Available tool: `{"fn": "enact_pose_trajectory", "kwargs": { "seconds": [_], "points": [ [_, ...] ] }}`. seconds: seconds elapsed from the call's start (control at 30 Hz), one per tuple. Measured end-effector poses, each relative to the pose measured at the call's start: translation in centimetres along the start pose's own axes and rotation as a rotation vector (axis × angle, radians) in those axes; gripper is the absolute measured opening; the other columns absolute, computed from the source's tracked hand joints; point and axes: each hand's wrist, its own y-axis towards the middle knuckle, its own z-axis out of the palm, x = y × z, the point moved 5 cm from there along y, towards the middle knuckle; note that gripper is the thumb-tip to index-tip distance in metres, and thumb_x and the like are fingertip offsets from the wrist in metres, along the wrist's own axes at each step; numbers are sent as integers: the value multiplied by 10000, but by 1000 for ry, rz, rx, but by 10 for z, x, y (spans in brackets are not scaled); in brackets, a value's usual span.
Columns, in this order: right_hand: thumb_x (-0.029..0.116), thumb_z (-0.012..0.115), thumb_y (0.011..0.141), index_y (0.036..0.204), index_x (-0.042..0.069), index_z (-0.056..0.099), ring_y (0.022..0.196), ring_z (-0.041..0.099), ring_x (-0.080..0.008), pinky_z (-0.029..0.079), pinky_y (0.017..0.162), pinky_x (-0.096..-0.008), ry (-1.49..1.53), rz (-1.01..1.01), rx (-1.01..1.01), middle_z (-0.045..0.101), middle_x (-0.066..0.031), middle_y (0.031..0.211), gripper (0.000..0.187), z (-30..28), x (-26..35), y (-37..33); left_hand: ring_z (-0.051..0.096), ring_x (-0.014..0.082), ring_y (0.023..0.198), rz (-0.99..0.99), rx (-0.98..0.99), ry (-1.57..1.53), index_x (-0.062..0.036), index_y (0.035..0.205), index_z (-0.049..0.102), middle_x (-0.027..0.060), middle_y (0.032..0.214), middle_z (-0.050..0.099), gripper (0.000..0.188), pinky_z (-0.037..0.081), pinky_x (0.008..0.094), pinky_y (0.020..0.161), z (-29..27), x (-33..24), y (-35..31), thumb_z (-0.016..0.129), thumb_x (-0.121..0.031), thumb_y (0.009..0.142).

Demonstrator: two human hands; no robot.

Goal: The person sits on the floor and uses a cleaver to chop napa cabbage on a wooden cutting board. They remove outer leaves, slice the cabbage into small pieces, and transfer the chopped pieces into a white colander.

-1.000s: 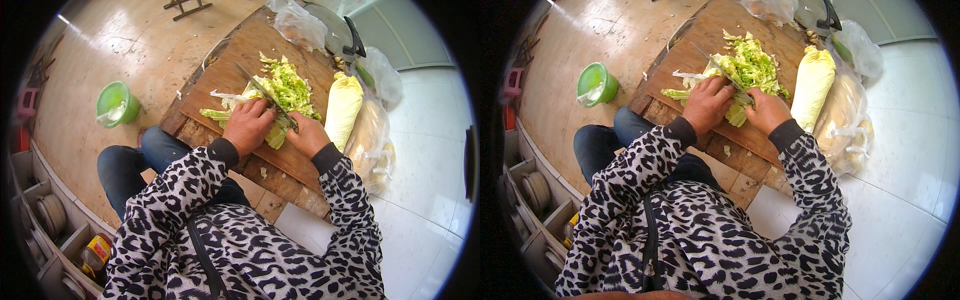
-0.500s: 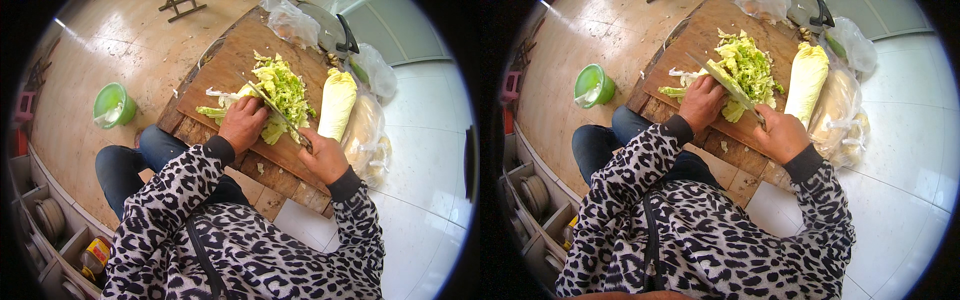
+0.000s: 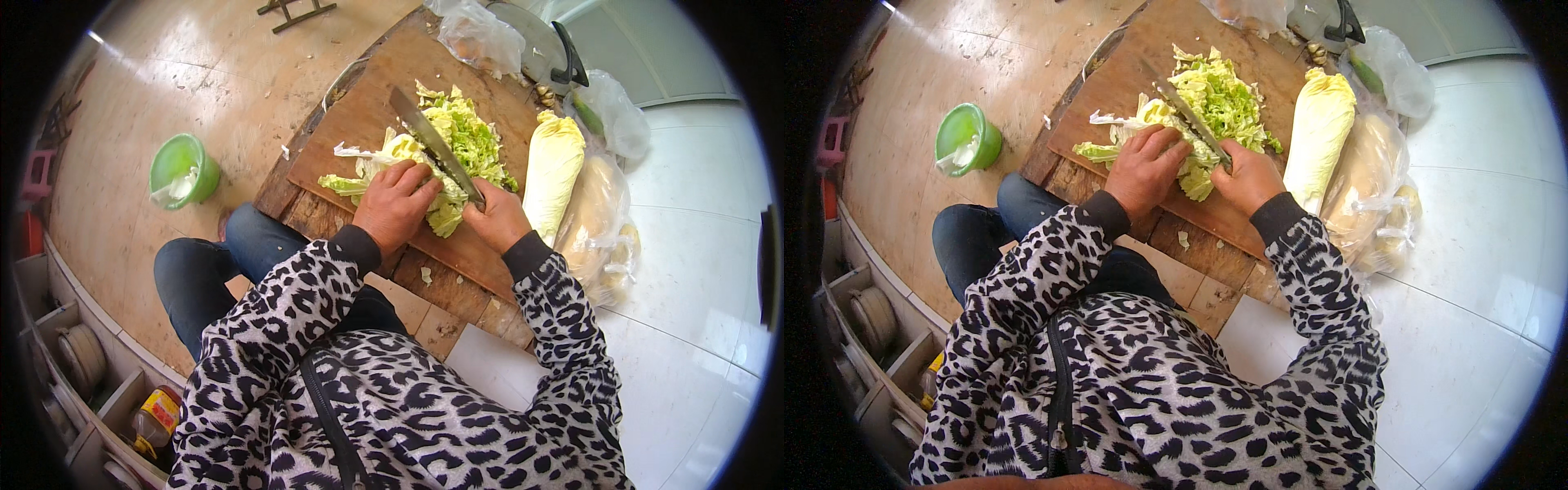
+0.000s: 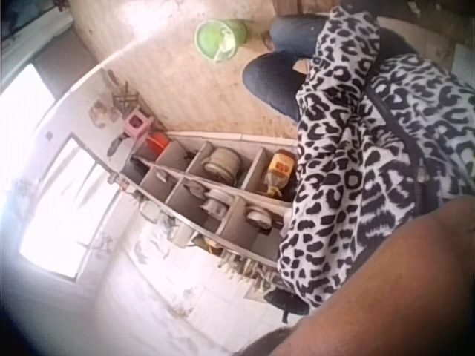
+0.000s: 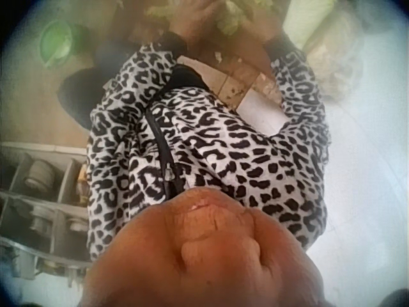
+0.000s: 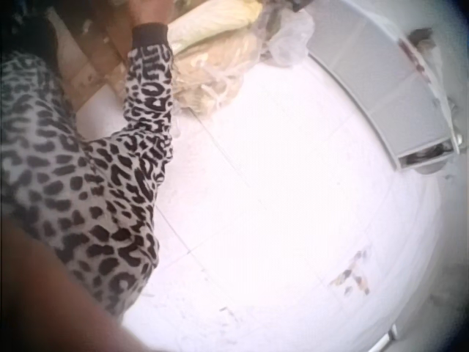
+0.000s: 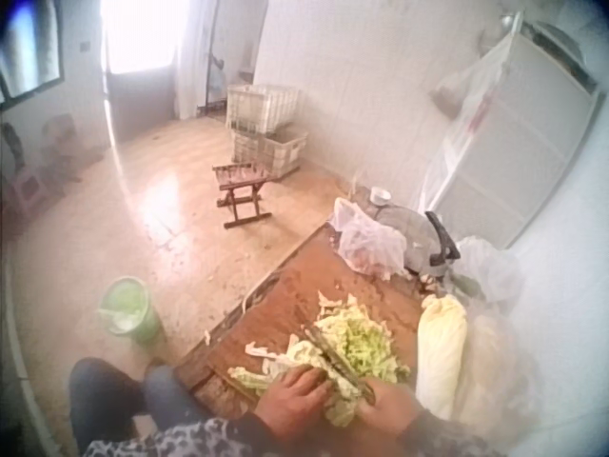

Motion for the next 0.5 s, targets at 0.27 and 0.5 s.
{"fn": "enact_pose_trajectory", "kwargs": {
  "seconds": [0.27, 0.5],
  "points": [
    [251, 630, 901, 1172, 26, 633, 718, 646, -345, 511, 694, -397, 80, 100, -105, 651, -195, 795, 352, -37, 27, -68, 548, 273, 1147, -46, 27, 87, -137, 1078, 667, 64, 1161, 593, 275, 459, 424, 877, 3, -8, 2, 652, -144, 803],
    [258, 630, 909, 1157, 14, 610, 751, 658, -389, 517, 712, -435, 15, 202, 4, 656, -228, 809, 349, -27, 31, -98, 545, 249, 1087, -39, 17, 123, -161, 997, 652, 35, 1111, 584, 217, 439, 416, 806, 3, -16, 5, 648, -164, 780]
  ]
}}
